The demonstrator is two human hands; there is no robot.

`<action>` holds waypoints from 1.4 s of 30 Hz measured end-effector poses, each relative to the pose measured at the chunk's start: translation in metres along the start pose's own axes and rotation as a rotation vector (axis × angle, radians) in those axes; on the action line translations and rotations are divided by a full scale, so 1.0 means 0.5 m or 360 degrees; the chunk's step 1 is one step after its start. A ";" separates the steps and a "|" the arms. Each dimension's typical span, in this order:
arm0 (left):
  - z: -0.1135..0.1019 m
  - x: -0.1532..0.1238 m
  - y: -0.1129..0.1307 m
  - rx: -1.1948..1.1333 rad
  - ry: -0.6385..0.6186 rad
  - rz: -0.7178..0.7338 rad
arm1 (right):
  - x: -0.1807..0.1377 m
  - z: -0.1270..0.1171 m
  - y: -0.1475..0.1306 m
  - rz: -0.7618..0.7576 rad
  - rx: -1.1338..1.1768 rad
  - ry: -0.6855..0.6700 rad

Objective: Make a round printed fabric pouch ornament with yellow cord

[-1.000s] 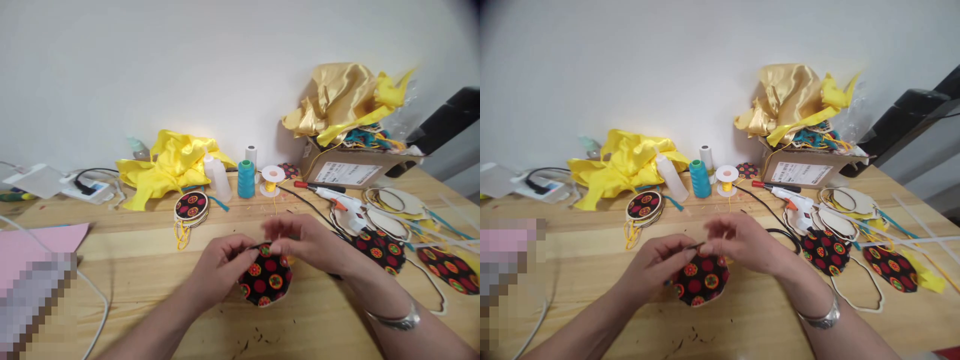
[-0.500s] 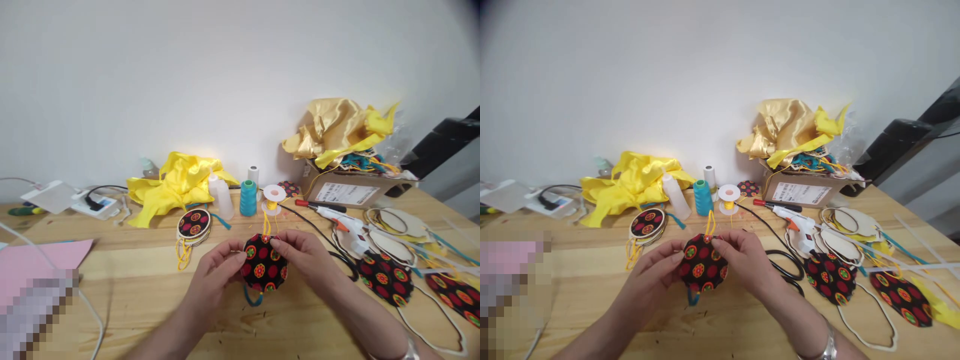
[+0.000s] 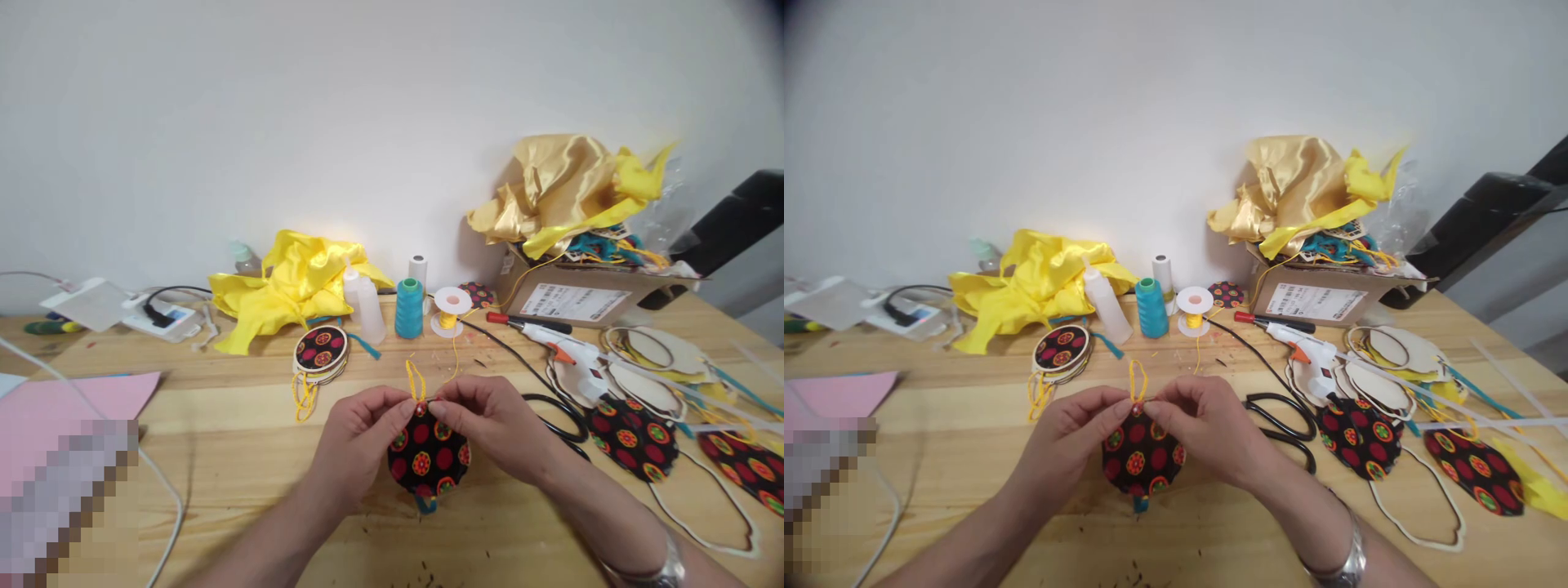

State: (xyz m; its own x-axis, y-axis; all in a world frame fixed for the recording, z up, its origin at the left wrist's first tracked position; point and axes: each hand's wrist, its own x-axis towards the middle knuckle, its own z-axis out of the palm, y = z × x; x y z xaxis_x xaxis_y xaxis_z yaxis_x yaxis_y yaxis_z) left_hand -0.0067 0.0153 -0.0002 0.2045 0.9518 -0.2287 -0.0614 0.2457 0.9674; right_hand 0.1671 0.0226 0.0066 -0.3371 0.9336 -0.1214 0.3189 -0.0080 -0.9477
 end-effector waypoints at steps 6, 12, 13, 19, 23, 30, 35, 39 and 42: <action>0.002 -0.001 -0.002 0.0071 0.0001 -0.0027 | 0.003 -0.003 0.003 -0.0049 -0.0001 0.0088; -0.001 0.000 -0.006 0.0087 -0.0001 -0.0030 | 0.002 0.003 -0.003 -0.0034 -0.0083 0.0141; -0.001 0.001 -0.005 0.0071 -0.0008 -0.0039 | 0.002 0.003 -0.003 -0.0033 -0.0083 0.0152; 0.003 0.007 -0.002 -0.0156 -0.0126 -0.0116 | 0.008 0.001 0.003 -0.0041 -0.0076 0.0225; 0.008 0.005 -0.005 -0.0129 -0.0134 -0.0198 | 0.008 0.004 0.004 -0.0025 -0.0055 0.0211; 0.004 0.004 -0.016 -0.0152 -0.0145 -0.0204 | 0.005 0.010 -0.001 -0.0021 -0.0082 0.0205; -0.001 0.001 -0.022 -0.0172 -0.0158 -0.0197 | 0.004 0.009 -0.003 -0.0007 -0.0031 0.0188; -0.001 0.000 -0.019 -0.0183 -0.0148 -0.0199 | 0.001 0.009 -0.003 0.0024 0.0084 0.0070; 0.001 0.000 -0.014 -0.0148 -0.0147 -0.0193 | 0.000 0.012 0.000 0.0034 0.0096 0.0060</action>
State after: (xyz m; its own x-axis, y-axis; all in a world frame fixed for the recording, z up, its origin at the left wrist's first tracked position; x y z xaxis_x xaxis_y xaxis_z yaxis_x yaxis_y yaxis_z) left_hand -0.0060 0.0133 -0.0070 0.3044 0.8943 -0.3281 -0.1203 0.3778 0.9181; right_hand 0.1617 0.0206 0.0047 -0.2968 0.9458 -0.1319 0.2712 -0.0490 -0.9613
